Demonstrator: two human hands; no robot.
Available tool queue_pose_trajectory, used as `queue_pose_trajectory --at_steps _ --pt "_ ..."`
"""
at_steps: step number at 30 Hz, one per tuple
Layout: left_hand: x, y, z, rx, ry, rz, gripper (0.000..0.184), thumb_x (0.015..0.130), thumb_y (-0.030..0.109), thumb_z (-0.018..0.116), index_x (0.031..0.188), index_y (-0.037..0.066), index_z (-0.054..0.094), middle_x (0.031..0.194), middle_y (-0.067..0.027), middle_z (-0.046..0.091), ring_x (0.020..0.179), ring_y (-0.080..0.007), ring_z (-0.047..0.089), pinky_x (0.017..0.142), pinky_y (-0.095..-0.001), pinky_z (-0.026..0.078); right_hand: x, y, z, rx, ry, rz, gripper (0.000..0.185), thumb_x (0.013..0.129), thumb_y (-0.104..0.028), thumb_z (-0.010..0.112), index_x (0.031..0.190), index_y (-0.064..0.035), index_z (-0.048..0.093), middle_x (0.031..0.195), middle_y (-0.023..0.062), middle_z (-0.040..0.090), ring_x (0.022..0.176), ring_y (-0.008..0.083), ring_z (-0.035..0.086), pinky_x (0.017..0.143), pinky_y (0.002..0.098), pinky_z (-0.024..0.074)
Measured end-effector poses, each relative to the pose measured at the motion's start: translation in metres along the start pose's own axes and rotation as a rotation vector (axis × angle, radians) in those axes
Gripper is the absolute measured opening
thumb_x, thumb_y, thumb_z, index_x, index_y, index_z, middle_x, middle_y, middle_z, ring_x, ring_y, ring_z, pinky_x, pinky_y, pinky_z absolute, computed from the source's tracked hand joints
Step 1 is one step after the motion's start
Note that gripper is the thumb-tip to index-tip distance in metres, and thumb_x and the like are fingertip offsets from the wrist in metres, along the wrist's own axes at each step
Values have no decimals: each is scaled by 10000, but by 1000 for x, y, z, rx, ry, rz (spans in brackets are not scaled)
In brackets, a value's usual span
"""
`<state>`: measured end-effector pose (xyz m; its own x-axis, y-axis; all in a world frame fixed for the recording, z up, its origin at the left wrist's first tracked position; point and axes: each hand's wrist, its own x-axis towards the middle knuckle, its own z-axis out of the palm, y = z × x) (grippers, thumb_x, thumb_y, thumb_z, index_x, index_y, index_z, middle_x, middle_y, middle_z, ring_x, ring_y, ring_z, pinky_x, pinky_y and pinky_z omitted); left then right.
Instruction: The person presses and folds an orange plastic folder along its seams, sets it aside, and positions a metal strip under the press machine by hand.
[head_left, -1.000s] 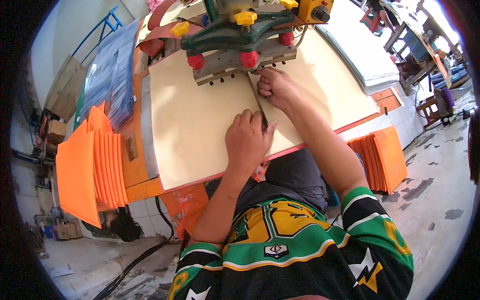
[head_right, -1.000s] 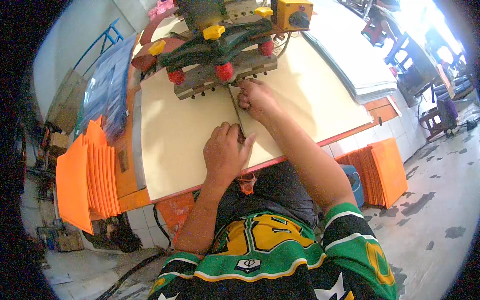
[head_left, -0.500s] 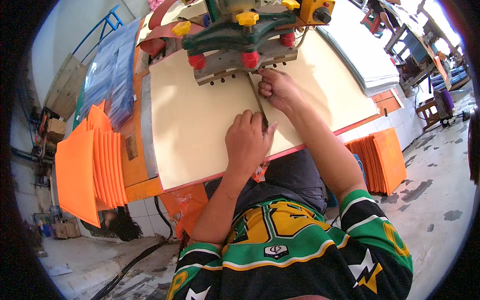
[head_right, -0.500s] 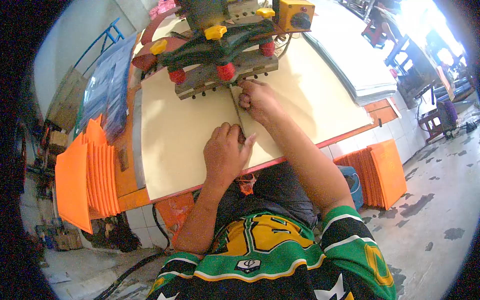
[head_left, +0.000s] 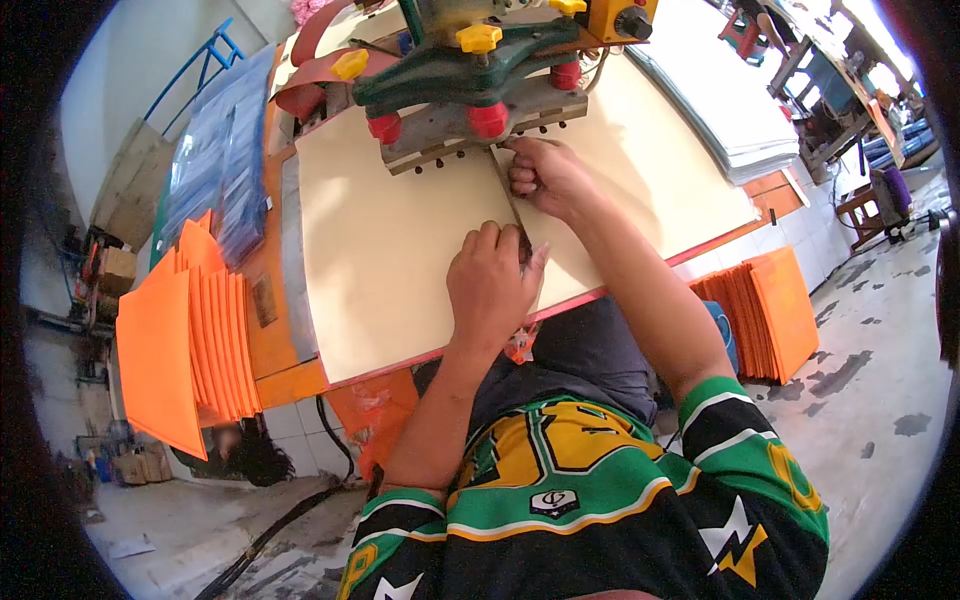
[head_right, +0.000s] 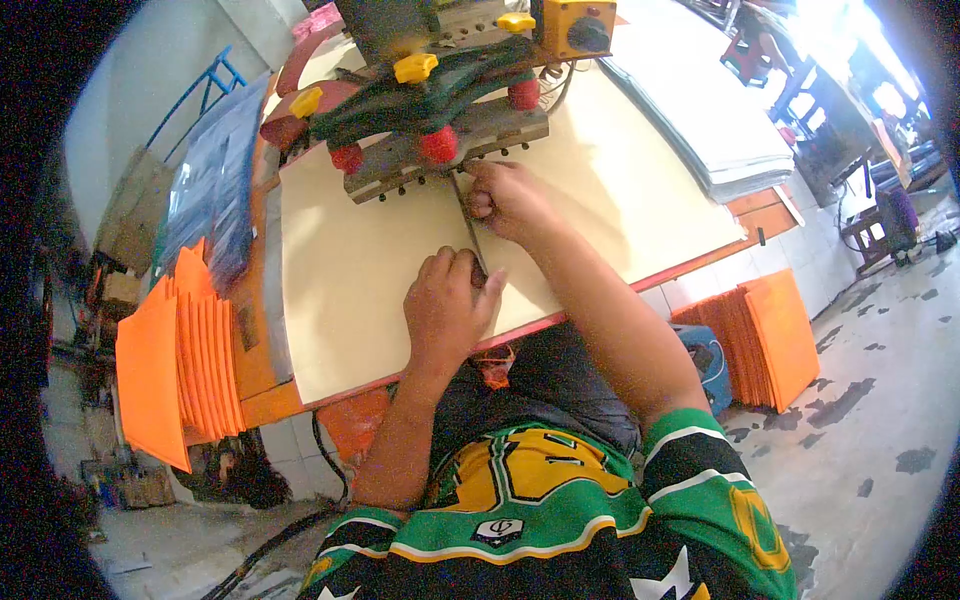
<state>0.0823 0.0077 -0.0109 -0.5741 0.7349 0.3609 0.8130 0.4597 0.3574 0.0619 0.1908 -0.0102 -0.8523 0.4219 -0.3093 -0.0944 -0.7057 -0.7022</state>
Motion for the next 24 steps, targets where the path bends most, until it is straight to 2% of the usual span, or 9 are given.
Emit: queue_pose_trajectory --at_steps 8,21,24 --pt "0 1 0 9 1 2 416 935 430 713 926 21 639 951 -155 602 939 -355 633 783 -485 536 3 2 0 -59 17 -125 56 1016 -53 590 1010 2 579 772 4 452 585 94 385 492 264 284" --pt "0 0 1 8 13 22 408 935 413 715 940 14 633 963 -168 597 936 -370 629 775 -495 528 6 6 -1 -101 -6 -125 90 1005 -76 608 999 13 591 716 -21 408 560 92 363 469 278 269" --pt "0 1 -1 7 0 17 409 936 412 713 943 11 631 959 -173 596 933 -374 629 771 -496 529 3 6 3 -111 60 -148 91 1002 -78 613 988 8 589 720 -19 418 554 93 367 470 282 271"
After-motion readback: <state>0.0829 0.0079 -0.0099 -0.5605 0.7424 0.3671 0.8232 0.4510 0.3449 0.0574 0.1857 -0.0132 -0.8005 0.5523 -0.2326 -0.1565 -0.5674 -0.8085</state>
